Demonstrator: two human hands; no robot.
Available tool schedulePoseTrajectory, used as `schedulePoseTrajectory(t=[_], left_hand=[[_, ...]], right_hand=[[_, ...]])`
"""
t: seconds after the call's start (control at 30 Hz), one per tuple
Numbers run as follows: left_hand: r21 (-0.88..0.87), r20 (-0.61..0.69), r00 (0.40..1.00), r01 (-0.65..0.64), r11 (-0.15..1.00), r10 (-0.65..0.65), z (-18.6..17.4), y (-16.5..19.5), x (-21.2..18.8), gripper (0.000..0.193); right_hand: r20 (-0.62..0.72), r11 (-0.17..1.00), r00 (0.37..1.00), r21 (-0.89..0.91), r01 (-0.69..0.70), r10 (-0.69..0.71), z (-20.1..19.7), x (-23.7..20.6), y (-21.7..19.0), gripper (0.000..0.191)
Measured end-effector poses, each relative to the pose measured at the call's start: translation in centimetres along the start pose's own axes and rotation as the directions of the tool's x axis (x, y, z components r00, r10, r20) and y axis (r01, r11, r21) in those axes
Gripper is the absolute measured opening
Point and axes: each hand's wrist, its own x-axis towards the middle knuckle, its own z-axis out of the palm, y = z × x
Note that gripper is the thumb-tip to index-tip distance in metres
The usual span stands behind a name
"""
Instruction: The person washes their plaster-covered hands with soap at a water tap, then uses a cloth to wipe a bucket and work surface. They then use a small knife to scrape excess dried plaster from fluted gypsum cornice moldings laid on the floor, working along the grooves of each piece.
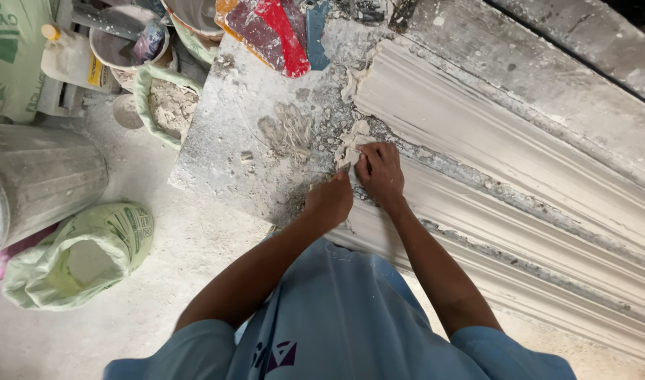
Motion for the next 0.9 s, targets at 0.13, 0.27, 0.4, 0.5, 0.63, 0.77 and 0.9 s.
schedulePoseTrajectory(t=[0.13, 0.27, 0.4, 0.5, 0.63, 0.77, 0.9], left_hand=[[0.095, 0.005, 0.995, -0.098, 0.991, 0.098, -2.0, -1.6, 1.9, 0.027], [0.217, -0.197, 0.949, -0.202, 0.955, 0.246, -1.2, -4.2, 0.9, 0.022], [0.440, -0.317, 0.887, -0.176, 0.880, 0.336, 1.6, -4.4, -0.3, 0.016], [0.441, -0.379, 0.858, -0.162, 0.883, 0.347, 2.3, -3.7, -0.1, 0.014], [0.319, -0.352, 0.886, -0.188, 0.929, 0.301, 1.3, -2.8, 0.3, 0.010], [0.287, -0.176, 0.959, -0.165, 0.944, 0.221, 0.1, -1.7, 0.0, 0.013], [0.264, -0.065, 0.994, -0.067, 0.962, 0.088, -0.6, -0.4, 1.0, 0.020]], right_hand=[[0.010, 1.000, 1.000, 0.024, -0.003, 0.002, -0.6, 0.1, -0.4, 0.011], [0.003, 0.996, 0.999, 0.084, -0.040, 0.040, -0.8, 0.3, -0.5, 0.009], [-0.013, 0.998, 1.000, 0.054, -0.022, 0.023, -0.4, 0.5, -0.3, 0.008], [-0.025, 0.999, 1.000, 0.036, -0.007, 0.008, 0.0, 0.5, -0.1, 0.008], [-0.037, 1.000, 0.999, 0.018, -0.015, 0.016, 0.3, 0.5, 0.0, 0.008], [-0.015, 1.000, 1.000, 0.003, -0.026, 0.026, 0.4, 0.4, 0.0, 0.007], [-0.021, 1.000, 1.000, 0.002, -0.005, 0.005, 0.4, 0.3, -0.1, 0.008]])
